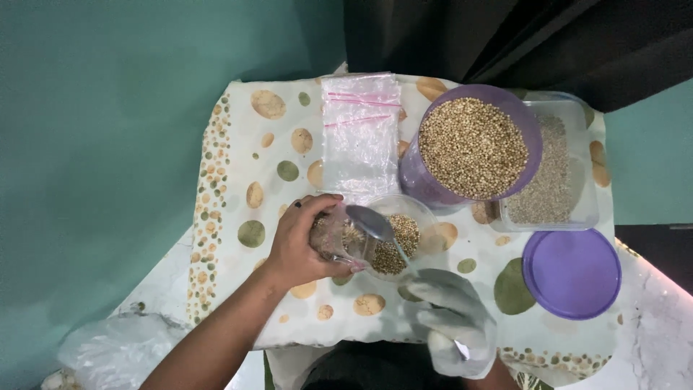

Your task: Scooping seeds from a large bowl into small plastic bags using a spoon and a small intermediate container.

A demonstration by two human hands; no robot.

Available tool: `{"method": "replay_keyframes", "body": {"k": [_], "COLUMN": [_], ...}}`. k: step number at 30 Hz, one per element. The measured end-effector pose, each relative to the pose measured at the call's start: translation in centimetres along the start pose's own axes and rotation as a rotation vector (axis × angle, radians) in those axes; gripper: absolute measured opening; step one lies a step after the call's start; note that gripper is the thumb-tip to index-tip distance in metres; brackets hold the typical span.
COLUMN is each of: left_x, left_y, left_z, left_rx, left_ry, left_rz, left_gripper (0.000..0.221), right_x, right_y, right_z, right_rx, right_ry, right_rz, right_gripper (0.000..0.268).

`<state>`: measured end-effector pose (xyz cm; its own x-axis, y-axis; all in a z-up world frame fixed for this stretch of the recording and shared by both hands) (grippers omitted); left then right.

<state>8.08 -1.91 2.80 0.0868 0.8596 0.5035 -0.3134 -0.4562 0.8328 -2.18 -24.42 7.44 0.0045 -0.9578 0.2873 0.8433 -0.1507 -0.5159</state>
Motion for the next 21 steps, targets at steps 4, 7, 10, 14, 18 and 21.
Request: {"method": "replay_keyframes", "body": {"k": [4,7,10,14,18,21], "left_x": [-0.1,0.1,0.0,-0.1,-0.1,0.0], "left_y": [0.1,0.5,0.7,0.1,0.1,0.2], "left_z": [0.1,0.2,0.1,0.0,0.0,0.0], "left_rx": [0.004,-0.022,-0.032,-0.001,-0.021,-0.033], "left_ry": [0.003,0.014,0.017,0.005,0.004,0.013], "left_rz": [0.011,0.016,0.019,0.028,0.010,0.006], "left_gripper": [0.097,0.097,0.097,0.098,0.102,0.103], "right_x": [2.1,3.4,4.1,2.9,2.4,1.8], "right_y": [0.0,0.2,1.1,0.8,1.7,2.3], "right_z": [1.2,-0.2,-2.2,-0.5,-0.9,-1.4], "right_rx": [0.127,-0.028,-0.165,-0.087,-0.141,-0.181], "right_ry": [0.096,0.113,0.068,0.067,0.045,-0.017], "right_rz": [0.054,-0.127,-0.299,-0.323,-0.255,-0.131], "right_gripper": [0.024,0.023,0.027,0.020,0.019,0.027]}}
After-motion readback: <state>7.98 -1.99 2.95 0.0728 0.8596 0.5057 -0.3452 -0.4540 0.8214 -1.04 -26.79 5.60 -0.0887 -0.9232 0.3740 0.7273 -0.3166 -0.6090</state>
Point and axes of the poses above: each hand's wrist, its own z-axis towards the middle knuckle, its own x-axis out of the back of the hand, y = z × x, the point moved 9 cm from there along z, towards the middle knuckle, and after that the axes turned 10 degrees about x, right-handed, at the moved point
